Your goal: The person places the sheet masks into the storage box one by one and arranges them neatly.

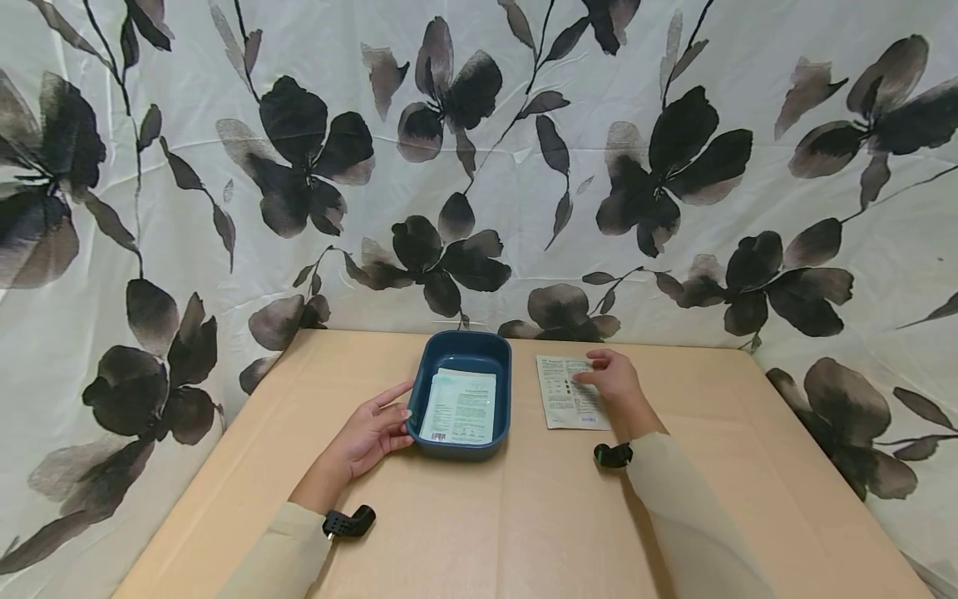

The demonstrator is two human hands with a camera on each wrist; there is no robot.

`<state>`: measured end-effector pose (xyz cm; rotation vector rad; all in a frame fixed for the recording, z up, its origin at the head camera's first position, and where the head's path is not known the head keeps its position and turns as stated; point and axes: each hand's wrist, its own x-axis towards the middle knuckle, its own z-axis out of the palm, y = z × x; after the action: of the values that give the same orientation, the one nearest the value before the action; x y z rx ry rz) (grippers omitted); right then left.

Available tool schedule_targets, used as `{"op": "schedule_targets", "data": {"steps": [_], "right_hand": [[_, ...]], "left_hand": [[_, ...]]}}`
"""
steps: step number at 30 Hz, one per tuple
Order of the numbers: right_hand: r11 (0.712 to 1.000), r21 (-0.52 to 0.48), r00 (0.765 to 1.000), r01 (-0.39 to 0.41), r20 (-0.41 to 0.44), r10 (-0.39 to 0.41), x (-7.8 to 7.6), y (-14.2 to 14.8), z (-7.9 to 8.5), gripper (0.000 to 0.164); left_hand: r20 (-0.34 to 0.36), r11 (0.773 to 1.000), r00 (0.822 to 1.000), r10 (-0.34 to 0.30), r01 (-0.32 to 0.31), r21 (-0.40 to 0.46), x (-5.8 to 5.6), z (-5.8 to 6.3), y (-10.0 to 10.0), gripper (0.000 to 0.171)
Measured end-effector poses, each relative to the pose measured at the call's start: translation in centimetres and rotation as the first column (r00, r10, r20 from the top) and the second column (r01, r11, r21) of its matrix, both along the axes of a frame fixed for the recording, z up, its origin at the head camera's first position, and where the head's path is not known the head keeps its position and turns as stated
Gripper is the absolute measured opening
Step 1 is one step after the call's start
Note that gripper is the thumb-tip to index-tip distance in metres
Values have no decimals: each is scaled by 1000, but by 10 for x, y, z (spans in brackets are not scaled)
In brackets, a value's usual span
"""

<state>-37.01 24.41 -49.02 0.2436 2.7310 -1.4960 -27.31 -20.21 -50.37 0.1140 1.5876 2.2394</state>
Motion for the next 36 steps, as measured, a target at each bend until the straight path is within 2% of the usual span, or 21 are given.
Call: {"op": "schedule_targets", "data": {"steps": [11, 21, 36], "right_hand": [[999, 45, 999, 27, 46, -29, -5, -5, 0, 60], [995, 92, 997, 28, 62, -33, -6, -8, -1, 70], [996, 87, 997, 14, 78, -21, -10, -7, 1, 80]], "left_hand": [[-5, 1000, 1000, -4, 4, -2, 1, 0, 0, 63], [-3, 1000, 1000, 0, 0, -6, 1, -1, 1, 63], [-3, 1000, 1000, -11, 11, 4, 0, 1, -1, 65]]}}
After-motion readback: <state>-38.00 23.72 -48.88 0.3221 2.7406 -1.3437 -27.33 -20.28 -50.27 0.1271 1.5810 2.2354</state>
